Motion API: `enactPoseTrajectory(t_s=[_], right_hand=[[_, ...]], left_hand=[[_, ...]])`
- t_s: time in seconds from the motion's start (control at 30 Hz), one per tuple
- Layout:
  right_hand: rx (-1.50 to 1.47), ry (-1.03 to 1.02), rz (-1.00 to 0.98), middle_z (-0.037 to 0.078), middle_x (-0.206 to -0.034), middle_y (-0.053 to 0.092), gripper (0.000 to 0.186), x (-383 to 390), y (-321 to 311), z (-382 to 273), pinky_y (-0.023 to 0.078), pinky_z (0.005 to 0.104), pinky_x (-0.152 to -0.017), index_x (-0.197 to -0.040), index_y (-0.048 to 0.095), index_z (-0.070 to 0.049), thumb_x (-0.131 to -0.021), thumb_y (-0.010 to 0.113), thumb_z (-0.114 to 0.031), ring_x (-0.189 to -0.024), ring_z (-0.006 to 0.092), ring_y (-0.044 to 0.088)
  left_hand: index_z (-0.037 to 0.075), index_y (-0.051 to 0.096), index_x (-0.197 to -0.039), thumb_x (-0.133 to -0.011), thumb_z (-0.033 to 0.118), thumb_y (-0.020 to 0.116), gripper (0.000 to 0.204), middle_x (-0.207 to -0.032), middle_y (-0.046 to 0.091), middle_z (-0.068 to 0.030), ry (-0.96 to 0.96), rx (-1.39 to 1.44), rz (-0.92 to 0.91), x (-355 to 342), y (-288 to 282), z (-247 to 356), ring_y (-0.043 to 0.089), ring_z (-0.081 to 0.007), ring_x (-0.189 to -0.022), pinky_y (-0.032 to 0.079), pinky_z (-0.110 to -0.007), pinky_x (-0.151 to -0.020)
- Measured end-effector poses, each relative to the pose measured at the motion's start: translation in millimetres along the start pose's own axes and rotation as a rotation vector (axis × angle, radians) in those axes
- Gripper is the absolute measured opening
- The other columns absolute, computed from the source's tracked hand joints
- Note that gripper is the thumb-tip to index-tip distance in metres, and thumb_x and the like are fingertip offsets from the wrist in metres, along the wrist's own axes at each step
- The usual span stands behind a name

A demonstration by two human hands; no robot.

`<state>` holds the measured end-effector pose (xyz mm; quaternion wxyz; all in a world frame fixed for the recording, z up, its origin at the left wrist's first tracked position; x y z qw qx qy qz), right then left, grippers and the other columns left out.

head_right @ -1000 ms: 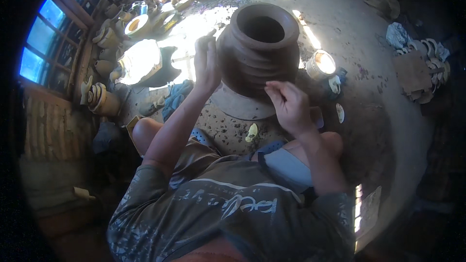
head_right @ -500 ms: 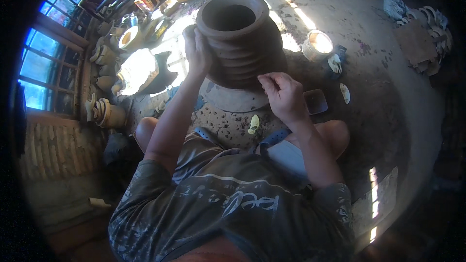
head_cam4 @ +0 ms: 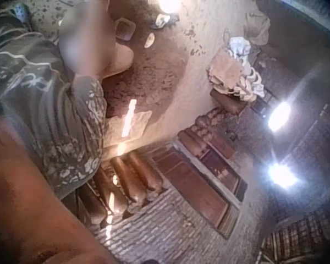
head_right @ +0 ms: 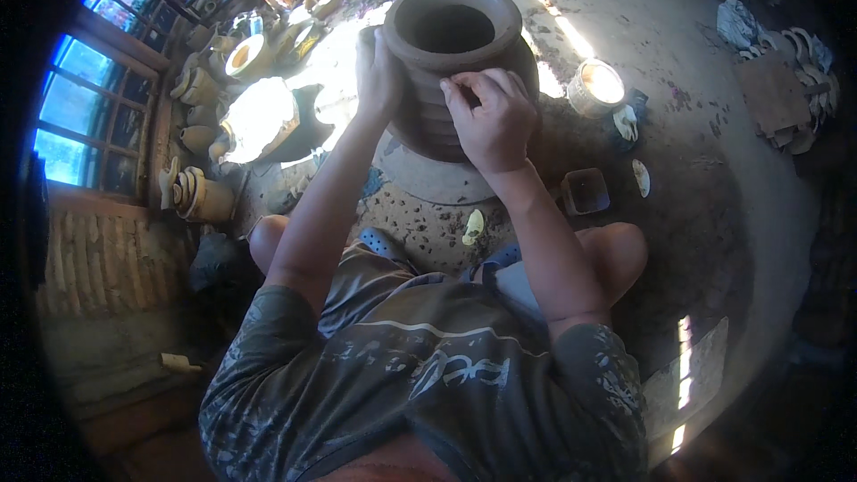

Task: The person shapes a clay vessel on a manual pottery wheel by hand and with a blue rib tool, smoothing the exterior walls and refining the rim.

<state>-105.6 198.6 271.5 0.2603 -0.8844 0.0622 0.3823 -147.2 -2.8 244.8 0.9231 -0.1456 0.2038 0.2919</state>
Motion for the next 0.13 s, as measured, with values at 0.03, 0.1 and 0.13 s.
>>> enactPoseTrajectory(t_s=[0.03, 0.1, 0.13], right_hand=[[0.065, -0.024, 0.003, 0.007, -0.091, 0.075, 0.015, -1.5, 2.5, -0.9, 0.057, 0.0364, -0.082, -0.090, 0.077, -0.008, -0.079, 0.086, -0.015, -0.095, 0.0257, 0.072], [0.170, -0.025, 0.056, 0.006, -0.097, 0.075, 0.019, -1.9, 4.0, -4.6, 0.057, 0.0359, -0.083, -0.088, 0.077, -0.011, -0.077, 0.089, -0.022, -0.095, 0.0272, 0.072], [0.222, -0.025, 0.084, 0.005, -0.100, 0.075, 0.022, -1.0, 3.9, -7.7, 0.057, 0.0357, -0.083, -0.087, 0.077, -0.012, -0.075, 0.090, -0.025, -0.095, 0.0279, 0.072]], left_hand=[[-0.003, 0.051, -0.122, -0.112, 0.029, 0.042, 0.035, -0.117, 0.067, -0.0301, 0.004, -0.013, -0.001, -1.1, -0.6, -0.9, 0.066, -0.0435, -0.109, 0.049, -0.049, -0.094], [-0.001, 0.051, -0.122, -0.111, 0.030, 0.043, 0.034, -0.120, 0.067, -0.0303, 0.003, -0.064, -0.007, -2.3, -3.1, -1.8, 0.066, -0.0445, -0.112, 0.049, -0.050, -0.094], [-0.001, 0.051, -0.123, -0.111, 0.030, 0.044, 0.034, -0.121, 0.067, -0.0299, -0.001, -0.102, -0.013, -2.6, -5.0, -2.2, 0.066, -0.0443, -0.114, 0.049, -0.051, -0.094]])
Point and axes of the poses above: each hand's wrist, its own x-axis away from the middle knuckle, its own y-axis out of the palm, z = x × y, the point moved 3 cm from there along -x, towards the middle knuckle
